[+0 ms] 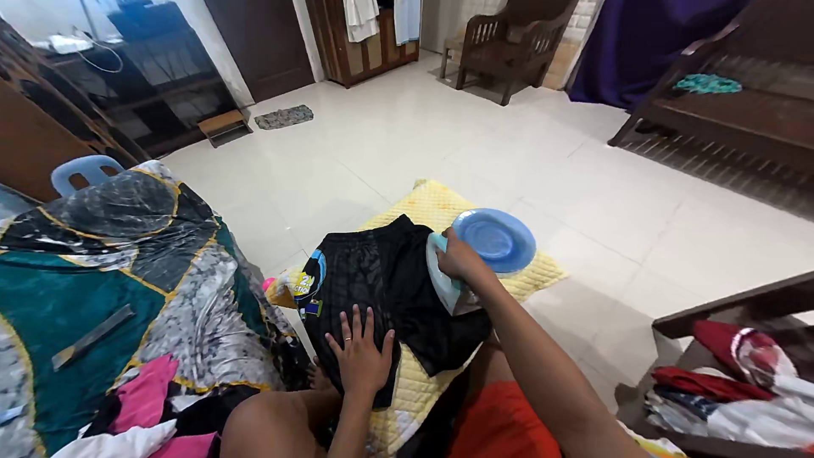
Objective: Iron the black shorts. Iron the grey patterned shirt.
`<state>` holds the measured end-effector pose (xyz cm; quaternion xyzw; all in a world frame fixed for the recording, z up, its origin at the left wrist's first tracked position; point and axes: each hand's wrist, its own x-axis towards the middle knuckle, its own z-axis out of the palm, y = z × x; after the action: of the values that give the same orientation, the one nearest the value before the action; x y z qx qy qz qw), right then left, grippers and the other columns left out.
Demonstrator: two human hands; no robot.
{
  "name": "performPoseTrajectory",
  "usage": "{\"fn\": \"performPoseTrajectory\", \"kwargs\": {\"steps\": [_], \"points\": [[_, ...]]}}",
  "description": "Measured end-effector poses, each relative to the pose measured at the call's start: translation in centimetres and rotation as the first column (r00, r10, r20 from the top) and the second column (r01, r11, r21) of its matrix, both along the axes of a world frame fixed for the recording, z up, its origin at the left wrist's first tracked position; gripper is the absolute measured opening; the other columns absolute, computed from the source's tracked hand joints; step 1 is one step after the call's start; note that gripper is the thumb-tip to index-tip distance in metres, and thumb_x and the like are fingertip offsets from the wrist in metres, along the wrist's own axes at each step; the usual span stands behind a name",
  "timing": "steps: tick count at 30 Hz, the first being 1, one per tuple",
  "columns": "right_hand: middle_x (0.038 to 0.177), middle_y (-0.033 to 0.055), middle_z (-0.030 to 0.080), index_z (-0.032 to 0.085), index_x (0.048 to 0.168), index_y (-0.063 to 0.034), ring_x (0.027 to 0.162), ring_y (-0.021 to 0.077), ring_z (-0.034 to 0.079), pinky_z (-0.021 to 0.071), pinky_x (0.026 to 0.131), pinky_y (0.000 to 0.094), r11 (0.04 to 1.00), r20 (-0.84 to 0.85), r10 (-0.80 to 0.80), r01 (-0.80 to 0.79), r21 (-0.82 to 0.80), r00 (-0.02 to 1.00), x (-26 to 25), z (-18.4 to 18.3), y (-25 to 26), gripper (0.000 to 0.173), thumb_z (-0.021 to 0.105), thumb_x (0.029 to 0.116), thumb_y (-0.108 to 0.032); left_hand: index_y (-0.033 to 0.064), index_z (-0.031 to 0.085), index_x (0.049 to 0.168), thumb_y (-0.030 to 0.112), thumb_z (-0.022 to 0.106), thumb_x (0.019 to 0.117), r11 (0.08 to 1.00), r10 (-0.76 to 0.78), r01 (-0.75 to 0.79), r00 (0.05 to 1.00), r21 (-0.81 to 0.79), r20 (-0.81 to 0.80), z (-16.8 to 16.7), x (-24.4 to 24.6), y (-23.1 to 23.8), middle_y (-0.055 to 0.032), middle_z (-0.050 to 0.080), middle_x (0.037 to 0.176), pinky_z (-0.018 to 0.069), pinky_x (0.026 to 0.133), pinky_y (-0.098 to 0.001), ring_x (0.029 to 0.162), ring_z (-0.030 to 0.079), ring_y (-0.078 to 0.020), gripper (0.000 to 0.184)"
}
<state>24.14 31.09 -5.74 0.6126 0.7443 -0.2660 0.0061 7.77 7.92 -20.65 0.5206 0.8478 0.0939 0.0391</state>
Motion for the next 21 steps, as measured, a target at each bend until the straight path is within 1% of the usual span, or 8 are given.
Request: {"fn": "performPoseTrajectory", "kwargs": {"steps": [3,7,9,11,13,15,17,21], "points": [[0.116,0.0231,0.069,0.030,0.158,-0.0154,0.106,0.0404,0.070,0.0561,0.091,0.0590,1.000,-0.004,-0.014,0.014,-0.018,1.000,3.1,-0.1,-3.8,0.061,0.054,0.1045,-0.034,0.0326,0.034,0.162,0.080,0.018,0.0954,1.000,-0.001,0.001,1.000,0.003,0.006,-0.1,0.0,0.0,0.0000,0.021,0.172,0.0054,0.120,-0.0743,0.159,0.015,-0.0341,0.083],[0.105,0.0204,0.071,0.031,0.158,-0.0176,0.094,0.0389,0.072,0.0580,0.083,0.0585,0.998,-0.002,-0.050,0.050,-0.029,0.999,7.5,-0.2,-9.5,0.061,0.055,0.1035,-0.033,0.0316,0.035,0.162,0.080,0.017,0.0952,1.000,-0.010,0.010,1.000,0.002,0.004,0.1,0.0,0.1,-0.0009,0.021,0.172,0.0048,0.120,-0.0744,0.159,0.014,-0.0347,0.084],[0.101,0.0184,0.071,0.031,0.157,-0.0206,0.090,0.0384,0.073,0.0590,0.079,0.0595,0.997,0.015,-0.074,0.074,-0.021,0.997,8.8,-0.4,-11.7,0.061,0.055,0.1030,-0.036,0.0314,0.034,0.162,0.080,0.016,0.0949,1.000,-0.012,0.012,1.000,-0.003,0.005,0.2,-0.1,0.1,-0.0007,0.021,0.172,0.0050,0.119,-0.0746,0.159,0.014,-0.0354,0.085],[0.101,0.0170,0.072,0.031,0.158,-0.0235,0.090,0.0380,0.073,0.0590,0.077,0.0603,0.997,0.037,-0.081,0.081,-0.015,0.996,9.3,-0.7,-12.7,0.062,0.054,0.1026,-0.038,0.0309,0.036,0.162,0.080,0.017,0.0951,1.000,-0.011,0.011,1.000,0.008,0.008,0.2,-0.1,0.1,-0.0013,0.022,0.172,0.0055,0.119,-0.0749,0.159,0.015,-0.0359,0.085],[0.102,0.0173,0.071,0.031,0.158,-0.0224,0.091,0.0381,0.073,0.0589,0.078,0.0599,0.998,0.038,-0.060,0.061,-0.031,0.997,9.1,-0.3,-12.4,0.062,0.054,0.1029,-0.037,0.0309,0.035,0.162,0.079,0.018,0.0953,1.000,-0.010,0.010,1.000,0.010,0.011,0.2,-0.1,0.1,-0.0017,0.022,0.172,0.0046,0.119,-0.0756,0.159,0.014,-0.0363,0.084],[0.104,0.0180,0.071,0.031,0.158,-0.0195,0.095,0.0379,0.072,0.0584,0.082,0.0579,0.998,0.029,-0.018,0.019,-0.053,0.999,8.3,0.2,-11.3,0.061,0.055,0.1032,-0.034,0.0314,0.035,0.162,0.079,0.018,0.0954,1.000,-0.008,0.008,1.000,0.004,0.013,0.2,-0.2,0.1,-0.0014,0.021,0.172,0.0038,0.119,-0.0754,0.159,0.013,-0.0363,0.083],[0.106,0.0201,0.070,0.031,0.157,-0.0170,0.097,0.0393,0.072,0.0577,0.085,0.0582,0.999,0.017,0.010,-0.009,-0.048,1.000,7.2,0.3,-9.5,0.061,0.055,0.1034,-0.032,0.0316,0.035,0.162,0.079,0.018,0.0954,1.000,-0.007,0.007,1.000,0.010,0.010,0.2,-0.2,0.1,-0.0008,0.022,0.172,0.0044,0.119,-0.0747,0.159,0.014,-0.0352,0.084],[0.114,0.0225,0.069,0.031,0.158,-0.0155,0.103,0.0408,0.071,0.0569,0.088,0.0601,0.999,0.007,0.036,-0.035,-0.037,0.999,4.5,0.4,-5.0,0.062,0.056,0.1030,-0.031,0.0320,0.034,0.162,0.080,0.017,0.0952,1.000,-0.003,0.003,1.000,0.011,0.003,0.0,-0.2,0.0,-0.0001,0.022,0.172,0.0043,0.120,-0.0736,0.159,0.014,-0.0342,0.084]]}}
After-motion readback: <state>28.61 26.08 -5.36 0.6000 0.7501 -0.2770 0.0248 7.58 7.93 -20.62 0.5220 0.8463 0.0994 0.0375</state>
